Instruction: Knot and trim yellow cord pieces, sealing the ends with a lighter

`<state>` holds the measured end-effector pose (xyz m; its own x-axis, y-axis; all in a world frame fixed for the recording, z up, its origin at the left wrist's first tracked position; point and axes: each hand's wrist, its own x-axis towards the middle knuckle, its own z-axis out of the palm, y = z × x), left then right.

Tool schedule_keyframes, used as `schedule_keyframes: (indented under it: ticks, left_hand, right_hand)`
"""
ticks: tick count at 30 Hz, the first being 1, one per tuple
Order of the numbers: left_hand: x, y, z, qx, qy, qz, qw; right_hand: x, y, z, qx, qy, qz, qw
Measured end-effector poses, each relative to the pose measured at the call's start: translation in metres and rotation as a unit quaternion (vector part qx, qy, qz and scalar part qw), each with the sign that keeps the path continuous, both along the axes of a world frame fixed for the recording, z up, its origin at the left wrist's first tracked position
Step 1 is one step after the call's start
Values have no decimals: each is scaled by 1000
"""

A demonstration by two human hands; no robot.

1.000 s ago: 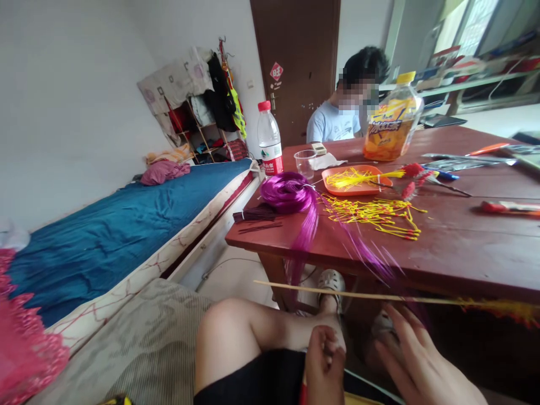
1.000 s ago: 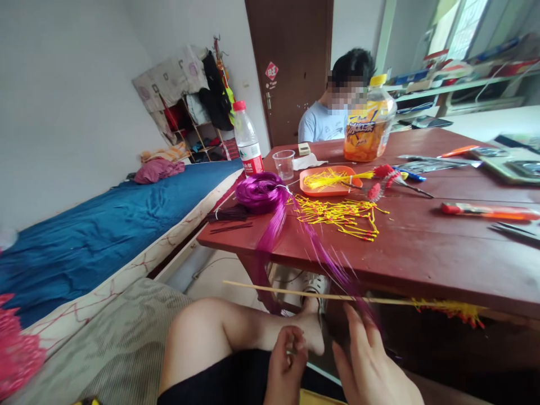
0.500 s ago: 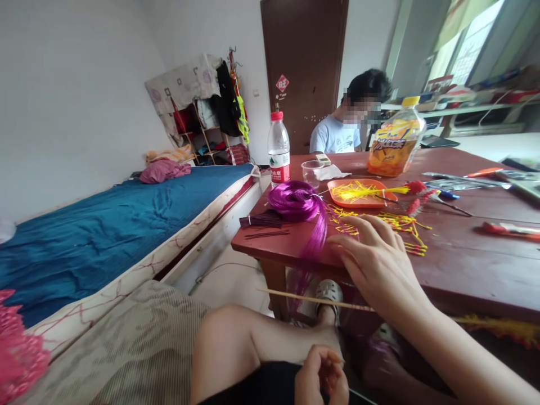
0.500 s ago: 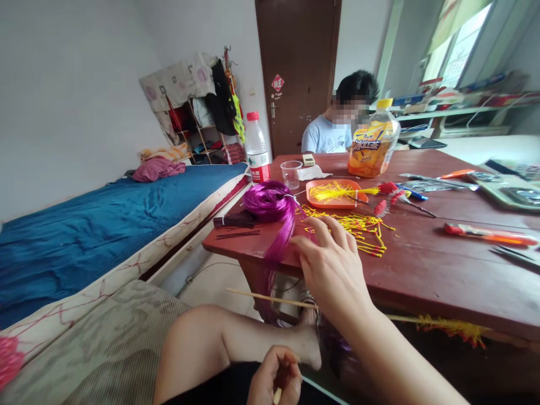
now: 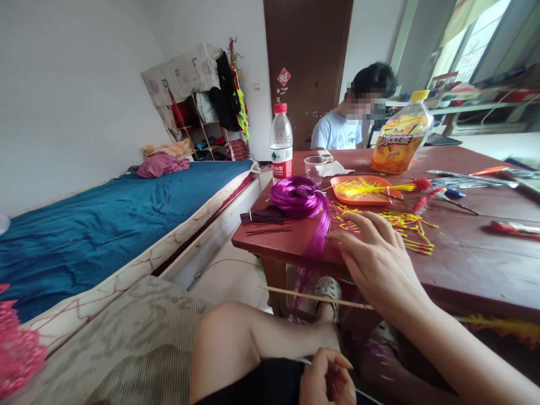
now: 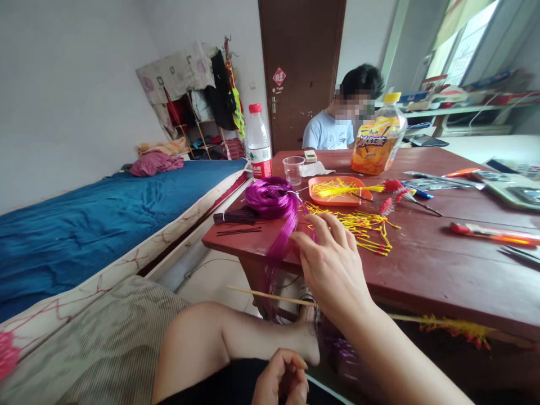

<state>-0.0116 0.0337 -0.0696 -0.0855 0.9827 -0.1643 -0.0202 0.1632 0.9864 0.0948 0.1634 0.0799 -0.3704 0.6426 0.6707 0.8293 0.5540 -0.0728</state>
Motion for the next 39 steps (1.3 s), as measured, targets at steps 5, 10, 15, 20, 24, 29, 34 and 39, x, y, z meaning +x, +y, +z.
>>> schedule_keyframes:
  ticks: [5, 10, 15, 20, 24, 29, 34, 39]
  left_hand:
    - [0, 0, -6, 11, 4, -3, 1000]
    - [-1, 0, 3, 38, 18, -2, 999]
    - [-3, 8, 54, 112, 94, 48, 988]
    - [0, 34, 105, 170, 177, 65, 967]
    - [-2, 50, 110, 118, 246, 84, 958]
    - [-9, 39, 117, 115, 194, 103, 969]
    - [-12, 35, 146, 18, -172, -21, 985]
    - [-18, 37, 162, -60, -459, -115, 879]
  right_hand:
    - [-3, 0, 1, -19, -12, 18, 1000]
    - [0, -5, 3, -25, -41, 43, 998]
    - [18, -14, -1, 15, -44, 39, 998]
    - [28, -21, -4, 35, -54, 32, 997]
    - [24, -21, -4, 31, -48, 29, 998]
    - [26, -23, -2, 10, -20, 37, 999]
    - [29, -60, -11, -176, 195, 92, 961]
    - [9, -81, -58, -292, 283, 155, 901]
